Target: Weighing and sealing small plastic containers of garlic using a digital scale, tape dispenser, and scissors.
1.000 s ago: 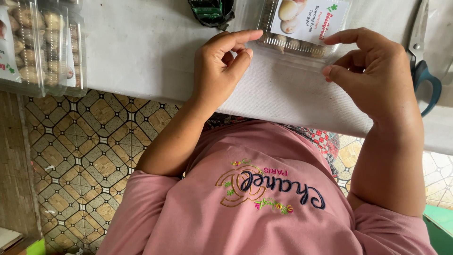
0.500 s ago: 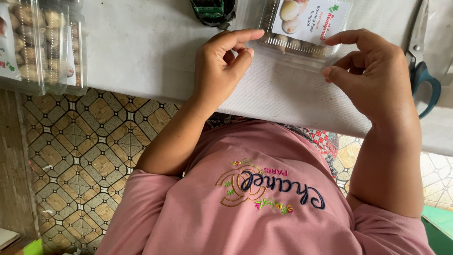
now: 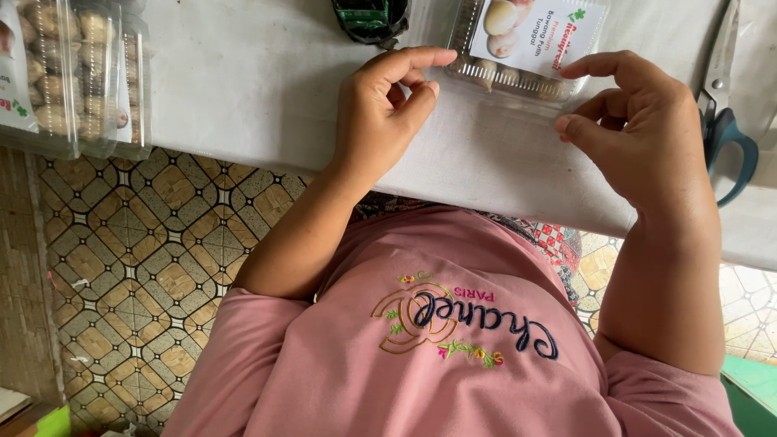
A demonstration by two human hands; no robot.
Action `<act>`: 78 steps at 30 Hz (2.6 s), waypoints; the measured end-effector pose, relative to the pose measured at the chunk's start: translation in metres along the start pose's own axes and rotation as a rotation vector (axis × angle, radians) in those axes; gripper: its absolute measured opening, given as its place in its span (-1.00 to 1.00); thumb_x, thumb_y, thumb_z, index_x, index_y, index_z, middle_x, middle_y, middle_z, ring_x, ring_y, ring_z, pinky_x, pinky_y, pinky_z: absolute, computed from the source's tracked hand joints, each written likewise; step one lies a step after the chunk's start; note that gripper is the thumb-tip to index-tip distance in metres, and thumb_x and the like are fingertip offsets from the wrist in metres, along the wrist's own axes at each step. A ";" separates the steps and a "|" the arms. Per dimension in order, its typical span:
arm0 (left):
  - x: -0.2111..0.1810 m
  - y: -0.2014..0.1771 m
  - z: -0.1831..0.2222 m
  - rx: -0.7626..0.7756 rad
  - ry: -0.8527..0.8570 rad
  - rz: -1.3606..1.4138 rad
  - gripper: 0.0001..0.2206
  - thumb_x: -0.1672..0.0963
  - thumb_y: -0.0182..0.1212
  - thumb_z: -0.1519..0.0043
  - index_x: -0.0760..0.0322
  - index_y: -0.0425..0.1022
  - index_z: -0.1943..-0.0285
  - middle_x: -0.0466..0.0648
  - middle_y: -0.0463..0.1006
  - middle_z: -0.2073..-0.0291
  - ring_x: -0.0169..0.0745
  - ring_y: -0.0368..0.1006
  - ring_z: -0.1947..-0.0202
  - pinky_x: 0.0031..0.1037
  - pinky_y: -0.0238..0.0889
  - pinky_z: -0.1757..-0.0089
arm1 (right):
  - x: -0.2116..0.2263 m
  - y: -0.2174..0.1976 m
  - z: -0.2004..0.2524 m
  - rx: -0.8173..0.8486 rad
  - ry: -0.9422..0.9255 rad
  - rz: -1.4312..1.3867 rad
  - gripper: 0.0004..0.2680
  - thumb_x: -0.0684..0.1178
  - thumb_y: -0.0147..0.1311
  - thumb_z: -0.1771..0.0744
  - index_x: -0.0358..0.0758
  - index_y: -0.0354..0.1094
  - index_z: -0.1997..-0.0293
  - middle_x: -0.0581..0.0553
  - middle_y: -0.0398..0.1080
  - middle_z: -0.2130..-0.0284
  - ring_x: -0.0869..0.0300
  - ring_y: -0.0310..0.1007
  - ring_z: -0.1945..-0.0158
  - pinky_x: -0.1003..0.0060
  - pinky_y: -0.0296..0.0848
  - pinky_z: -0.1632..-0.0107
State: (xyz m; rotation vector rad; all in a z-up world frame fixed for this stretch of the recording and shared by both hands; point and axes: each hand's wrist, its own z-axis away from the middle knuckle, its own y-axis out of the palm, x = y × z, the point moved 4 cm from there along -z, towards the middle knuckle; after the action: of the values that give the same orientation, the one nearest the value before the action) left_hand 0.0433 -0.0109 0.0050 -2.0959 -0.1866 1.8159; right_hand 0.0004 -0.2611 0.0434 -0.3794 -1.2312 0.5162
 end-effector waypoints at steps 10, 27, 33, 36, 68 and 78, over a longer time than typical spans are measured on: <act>-0.007 -0.005 0.001 0.011 -0.006 -0.029 -0.67 0.22 0.27 -0.20 0.10 0.33 -0.12 -0.27 0.47 0.48 -0.47 0.26 0.55 -0.57 0.27 0.33 | -0.008 0.002 0.000 -0.012 -0.036 -0.012 -0.70 -0.27 0.15 -0.33 -0.09 0.40 -0.18 -0.04 0.44 0.44 0.43 0.28 0.35 0.49 0.10 0.27; -0.046 0.036 -0.028 0.303 0.791 -1.006 -0.48 -0.19 0.12 -0.55 -0.06 0.20 -0.59 -0.08 0.17 -0.49 0.09 0.06 -0.47 -0.09 0.20 -0.32 | -0.024 0.002 0.002 -0.051 -0.194 -0.051 -0.71 -0.28 0.14 -0.37 -0.11 0.41 -0.23 0.00 0.38 0.37 0.34 0.01 0.47 0.46 0.12 0.29; -0.029 0.051 -0.031 0.451 0.851 -1.015 -0.49 -0.14 0.10 -0.55 -0.01 0.20 -0.60 -0.01 0.13 -0.52 0.20 0.01 -0.50 0.09 -0.04 -0.36 | -0.035 0.002 0.005 -0.128 -0.345 0.031 -0.72 -0.34 0.16 -0.37 -0.18 0.44 -0.21 -0.01 0.45 0.31 0.29 -0.03 0.49 0.42 0.14 0.31; -0.028 0.051 -0.030 0.470 0.852 -1.028 -0.47 -0.14 0.15 -0.55 0.02 0.18 -0.61 0.02 0.11 -0.52 0.21 0.03 -0.50 0.09 -0.03 -0.36 | -0.043 0.006 0.008 -0.212 -0.528 0.170 -0.77 -0.37 0.19 -0.39 -0.25 0.47 -0.15 -0.10 0.49 0.24 0.12 0.18 0.36 0.24 0.23 0.23; -0.024 0.051 -0.030 0.413 0.876 -0.995 -0.44 0.09 0.42 -0.42 0.10 0.25 -0.56 0.05 0.15 -0.49 0.22 0.07 -0.47 0.09 0.00 -0.34 | -0.034 0.008 0.022 -0.497 -0.832 0.316 -0.81 -0.55 -0.07 -0.36 -0.47 0.41 0.10 -0.37 0.40 0.11 -0.17 0.27 0.11 0.03 0.30 0.02; -0.023 0.052 -0.030 0.402 0.855 -0.932 -0.56 -0.04 -0.13 -0.54 0.08 0.23 -0.57 0.05 0.15 -0.50 0.22 0.07 -0.49 0.08 -0.02 -0.36 | -0.007 0.039 0.016 -0.600 -1.076 1.010 -0.90 -0.20 0.08 -0.44 -0.01 0.39 0.14 0.01 0.33 0.27 0.11 0.19 0.30 0.27 0.14 0.25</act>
State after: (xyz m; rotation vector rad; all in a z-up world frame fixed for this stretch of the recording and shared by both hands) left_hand 0.0618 -0.0725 0.0110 -1.8135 -0.4233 0.3415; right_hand -0.0229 -0.2326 0.0216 -1.3871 -2.2137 1.3130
